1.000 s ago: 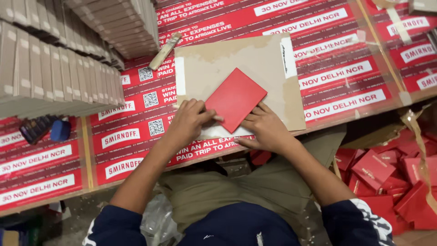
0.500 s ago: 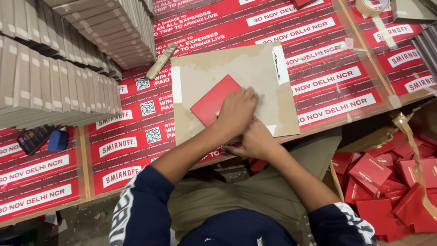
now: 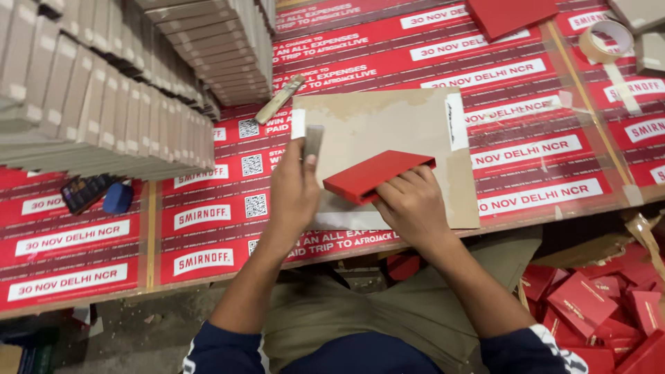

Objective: The person sits on the floor and repeatedly wipes the surfaces of small red boxes using a grey cloth. They handle the boxes one at a time, turning them over to clean multiple sides before placing them aside.

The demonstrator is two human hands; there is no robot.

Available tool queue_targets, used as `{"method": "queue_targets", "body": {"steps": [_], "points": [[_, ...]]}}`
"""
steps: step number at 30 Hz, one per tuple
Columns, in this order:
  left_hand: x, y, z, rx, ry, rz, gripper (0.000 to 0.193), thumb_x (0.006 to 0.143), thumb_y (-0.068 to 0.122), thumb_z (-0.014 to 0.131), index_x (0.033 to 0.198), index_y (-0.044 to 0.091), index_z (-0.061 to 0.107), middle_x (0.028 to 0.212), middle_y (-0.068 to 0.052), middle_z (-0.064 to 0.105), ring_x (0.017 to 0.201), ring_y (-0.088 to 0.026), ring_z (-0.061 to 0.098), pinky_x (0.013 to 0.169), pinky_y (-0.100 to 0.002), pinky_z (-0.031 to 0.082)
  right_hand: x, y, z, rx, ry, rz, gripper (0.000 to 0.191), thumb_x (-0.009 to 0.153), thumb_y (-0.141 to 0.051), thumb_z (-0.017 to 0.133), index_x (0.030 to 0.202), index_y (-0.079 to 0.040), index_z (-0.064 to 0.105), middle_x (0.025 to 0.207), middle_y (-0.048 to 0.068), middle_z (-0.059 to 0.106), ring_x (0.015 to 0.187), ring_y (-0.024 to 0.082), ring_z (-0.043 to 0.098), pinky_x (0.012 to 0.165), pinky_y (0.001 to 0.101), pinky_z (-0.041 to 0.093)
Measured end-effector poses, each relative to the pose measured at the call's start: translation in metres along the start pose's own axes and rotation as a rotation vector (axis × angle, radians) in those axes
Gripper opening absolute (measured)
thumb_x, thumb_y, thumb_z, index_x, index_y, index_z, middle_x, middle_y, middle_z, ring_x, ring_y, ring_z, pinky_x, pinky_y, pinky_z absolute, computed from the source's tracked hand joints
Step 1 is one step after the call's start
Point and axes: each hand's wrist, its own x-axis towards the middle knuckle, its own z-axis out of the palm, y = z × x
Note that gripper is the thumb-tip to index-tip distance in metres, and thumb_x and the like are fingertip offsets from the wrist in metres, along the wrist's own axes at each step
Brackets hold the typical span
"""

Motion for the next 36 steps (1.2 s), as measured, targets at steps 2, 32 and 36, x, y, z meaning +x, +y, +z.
{"method": "queue_targets", "body": {"steps": [2, 32, 36], "points": [[-0.005, 0.002, 0.005, 0.049, -0.019, -0.075, 0.027, 0.104, 0.014, 0.05, 0.126, 0.0, 0.055, 0.099, -0.027, 0.068, 0.09, -0.048, 0.065, 0.074, -0.056, 0.047, 0.019, -0.002, 0.01, -0.023, -0.06, -0.051, 0.017, 0.077, -0.015, 0.08, 0.086, -0.01, 0.067, 0.083, 0.005, 0.069, 0.086, 0.025, 0.066, 0.082, 0.0425, 0.044], [0.04, -0.003, 0.016, 0.508, 0.001, 0.03, 0.035, 0.089, 0.014, 0.067, 0.122, 0.005, 0.059, 0.118, -0.021, 0.056, 0.072, -0.043, 0.069, 0.061, -0.052, 0.054, 0.01, 0.054, 0.059, 0.667, -0.167, 0.437, 0.022, 0.084, -0.016, 0.081, 0.102, -0.005, 0.075, 0.076, 0.013, 0.074, 0.063, 0.017, 0.07, 0.063, 0.0326, 0.055], [0.021, 0.035, 0.034, 0.673, -0.16, 0.127, 0.065, 0.07, 0.022, 0.075, 0.125, -0.004, 0.054, 0.115, -0.025, 0.055, 0.074, -0.042, 0.069, 0.063, -0.049, 0.057, 0.012, 0.057, 0.059, 0.66, -0.14, 0.378, 0.021, 0.082, -0.015, 0.082, 0.097, -0.003, 0.072, 0.073, 0.013, 0.07, 0.06, 0.019, 0.066, 0.061, 0.0338, 0.054]]}}
